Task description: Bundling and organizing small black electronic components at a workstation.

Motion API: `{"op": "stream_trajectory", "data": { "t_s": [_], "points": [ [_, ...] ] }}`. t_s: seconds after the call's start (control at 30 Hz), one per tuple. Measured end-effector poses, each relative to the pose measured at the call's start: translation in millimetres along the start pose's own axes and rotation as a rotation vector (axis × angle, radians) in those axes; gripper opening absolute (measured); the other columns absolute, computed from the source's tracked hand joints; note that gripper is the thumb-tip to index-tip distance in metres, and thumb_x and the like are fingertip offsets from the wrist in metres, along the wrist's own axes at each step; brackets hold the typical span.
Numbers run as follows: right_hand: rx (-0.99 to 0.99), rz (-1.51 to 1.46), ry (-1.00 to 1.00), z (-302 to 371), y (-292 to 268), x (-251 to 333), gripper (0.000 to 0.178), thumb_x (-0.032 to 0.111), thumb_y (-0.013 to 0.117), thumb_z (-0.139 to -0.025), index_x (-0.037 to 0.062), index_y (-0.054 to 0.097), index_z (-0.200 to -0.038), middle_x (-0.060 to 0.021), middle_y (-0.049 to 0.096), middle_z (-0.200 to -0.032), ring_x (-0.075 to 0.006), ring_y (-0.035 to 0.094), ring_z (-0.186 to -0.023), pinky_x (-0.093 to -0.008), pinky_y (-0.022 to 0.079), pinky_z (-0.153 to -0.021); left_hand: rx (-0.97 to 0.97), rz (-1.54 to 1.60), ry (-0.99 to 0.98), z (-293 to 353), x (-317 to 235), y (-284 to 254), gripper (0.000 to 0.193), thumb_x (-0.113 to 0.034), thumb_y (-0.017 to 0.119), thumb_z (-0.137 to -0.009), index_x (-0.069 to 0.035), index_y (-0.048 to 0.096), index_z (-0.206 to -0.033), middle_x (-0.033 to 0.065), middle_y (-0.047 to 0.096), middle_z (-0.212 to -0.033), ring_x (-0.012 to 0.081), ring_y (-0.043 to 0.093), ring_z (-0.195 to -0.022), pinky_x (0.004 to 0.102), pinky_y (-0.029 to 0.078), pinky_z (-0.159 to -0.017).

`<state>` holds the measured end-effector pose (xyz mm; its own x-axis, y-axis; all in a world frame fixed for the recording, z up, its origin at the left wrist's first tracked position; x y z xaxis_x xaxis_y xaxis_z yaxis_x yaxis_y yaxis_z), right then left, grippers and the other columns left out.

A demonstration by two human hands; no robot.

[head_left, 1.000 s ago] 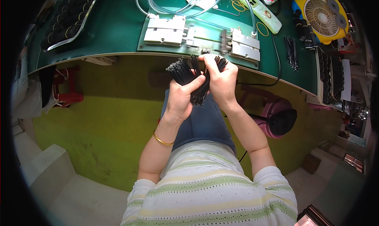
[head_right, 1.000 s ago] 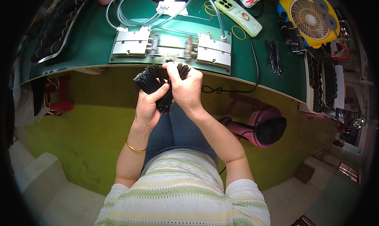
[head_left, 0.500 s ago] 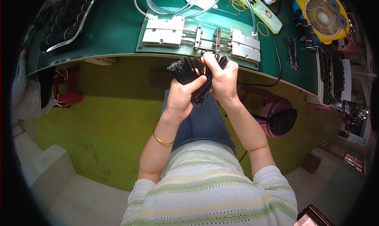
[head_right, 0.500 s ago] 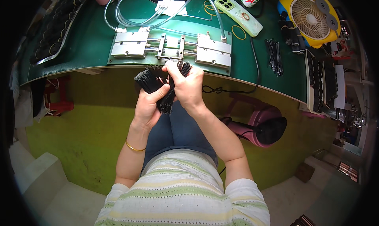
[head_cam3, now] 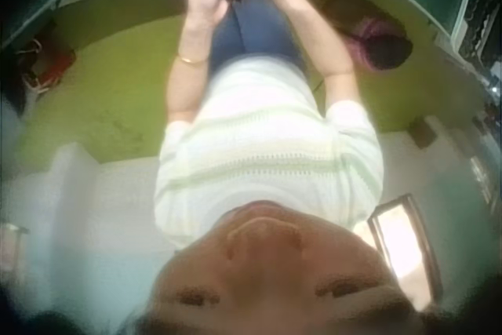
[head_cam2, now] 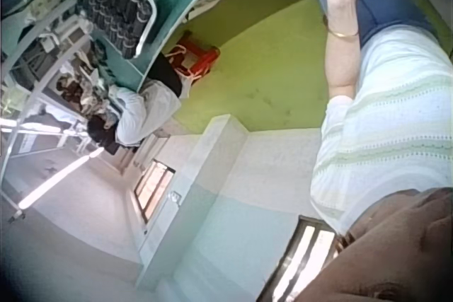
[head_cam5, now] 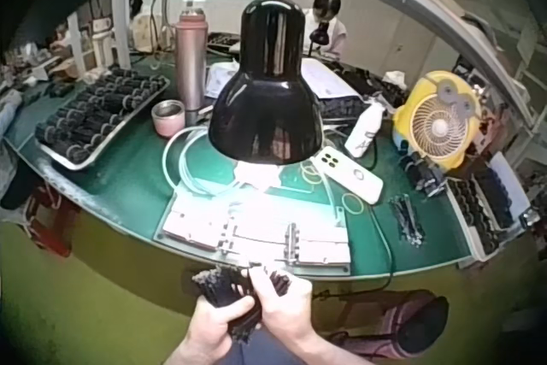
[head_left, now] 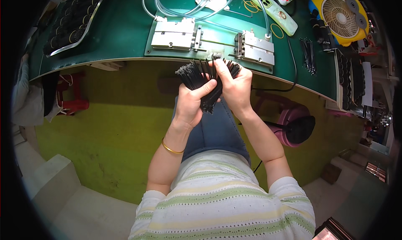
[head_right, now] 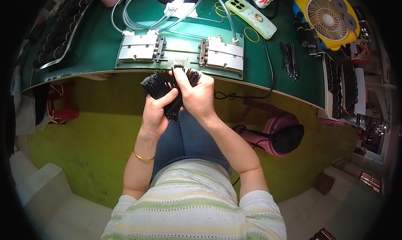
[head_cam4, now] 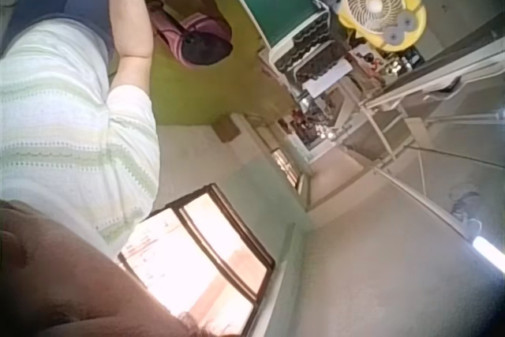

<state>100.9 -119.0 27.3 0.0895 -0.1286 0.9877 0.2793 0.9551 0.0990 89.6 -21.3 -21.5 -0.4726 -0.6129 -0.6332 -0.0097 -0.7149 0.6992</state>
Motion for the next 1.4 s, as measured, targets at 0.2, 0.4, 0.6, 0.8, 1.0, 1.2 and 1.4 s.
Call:
{"op": "stream_trajectory", "data": {
  "t_s": [0.2, 0.4, 0.6, 0.8, 1.0, 1.2, 1.4],
  "points": [
    [-0.046, 0.07, -0.025, -3, -6, -3, 0.018, 0.014, 0.056, -0.082, -0.0008, 0.063, -0.076, -0.0014, 0.057, -0.056, -0.0041, 0.046, -0.04, -0.0192, 0.032, -0.034, -0.029, -0.033, 0.018, -2, 1, -2, 0.009, -0.002, 0.058, -0.078, 0.001, 0.057, -0.086, 0.0073, 0.059, -0.075, 0.0141, 0.058, -0.06, 0.0253, 0.049, -0.051],
    [-0.058, 0.052, -0.02, -8, -9, -10, 0.018, 0.014, 0.056, -0.081, -0.0014, 0.063, -0.075, -0.0024, 0.057, -0.056, -0.0051, 0.046, -0.04, -0.0193, 0.033, -0.033, -0.036, -0.026, 0.025, -3, 0, -1, 0.008, -0.002, 0.058, -0.078, 0.001, 0.057, -0.086, 0.007, 0.059, -0.075, 0.0139, 0.058, -0.061, 0.0254, 0.049, -0.051],
    [-0.07, -0.036, 0.064, -10, -10, -18, 0.019, 0.014, 0.058, -0.081, -0.0014, 0.062, -0.072, -0.0033, 0.057, -0.056, -0.0055, 0.047, -0.041, -0.0192, 0.032, -0.033, 0.018, 0.009, 0.031, -5, 0, 3, 0.008, -0.001, 0.058, -0.078, 0.001, 0.057, -0.086, 0.0069, 0.059, -0.075, 0.0138, 0.058, -0.062, 0.0254, 0.049, -0.054],
    [-0.077, -0.039, 0.03, -10, -10, -14, 0.019, 0.014, 0.057, -0.081, -0.0008, 0.061, -0.07, -0.0023, 0.056, -0.055, -0.0051, 0.046, -0.041, -0.0193, 0.032, -0.032, -0.019, 0.059, 0.012, -5, 3, 4, 0.008, 0.0, 0.058, -0.078, 0.001, 0.056, -0.086, 0.0066, 0.059, -0.075, 0.0142, 0.058, -0.062, 0.026, 0.049, -0.055],
    [-0.014, 0.041, -0.036, -4, -4, -2, 0.019, 0.013, 0.056, -0.082, -0.001, 0.061, -0.07, -0.0007, 0.054, -0.055, -0.004, 0.044, -0.04, -0.0198, 0.031, -0.033, 0.001, 0.052, 0.007, -3, 3, 2, 0.007, 0.0, 0.058, -0.078, 0.0, 0.056, -0.085, 0.0064, 0.058, -0.075, 0.0143, 0.057, -0.062, 0.0264, 0.049, -0.054],
    [-0.031, 0.028, -0.067, -2, -3, 0, 0.018, 0.012, 0.056, -0.082, -0.0017, 0.062, -0.072, -0.0003, 0.055, -0.056, -0.0035, 0.044, -0.041, -0.0197, 0.031, -0.034, 0.009, 0.021, 0.014, -2, 3, 0, 0.006, -0.001, 0.058, -0.078, 0.0, 0.057, -0.084, 0.0066, 0.058, -0.074, 0.0141, 0.057, -0.06, 0.0263, 0.049, -0.052],
    [-0.08, 0.061, 0.006, -4, -7, -6, 0.017, 0.011, 0.056, -0.081, -0.0023, 0.062, -0.073, 0.0002, 0.055, -0.057, -0.0037, 0.046, -0.044, -0.0194, 0.034, -0.037, -0.04, -0.027, 0.033, -4, 2, -4, 0.007, -0.002, 0.06, -0.077, 0.001, 0.057, -0.083, 0.0066, 0.059, -0.072, 0.014, 0.057, -0.058, 0.0262, 0.048, -0.051]
  ]
}}
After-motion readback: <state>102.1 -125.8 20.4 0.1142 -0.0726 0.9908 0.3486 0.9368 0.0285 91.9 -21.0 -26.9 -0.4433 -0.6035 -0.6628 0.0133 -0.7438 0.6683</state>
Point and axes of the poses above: each hand's wrist, its own z-axis away from the middle knuckle, its own y-axis out of the palm, x = y × z, the point moved 10 cm from there along -z, towards the middle knuckle
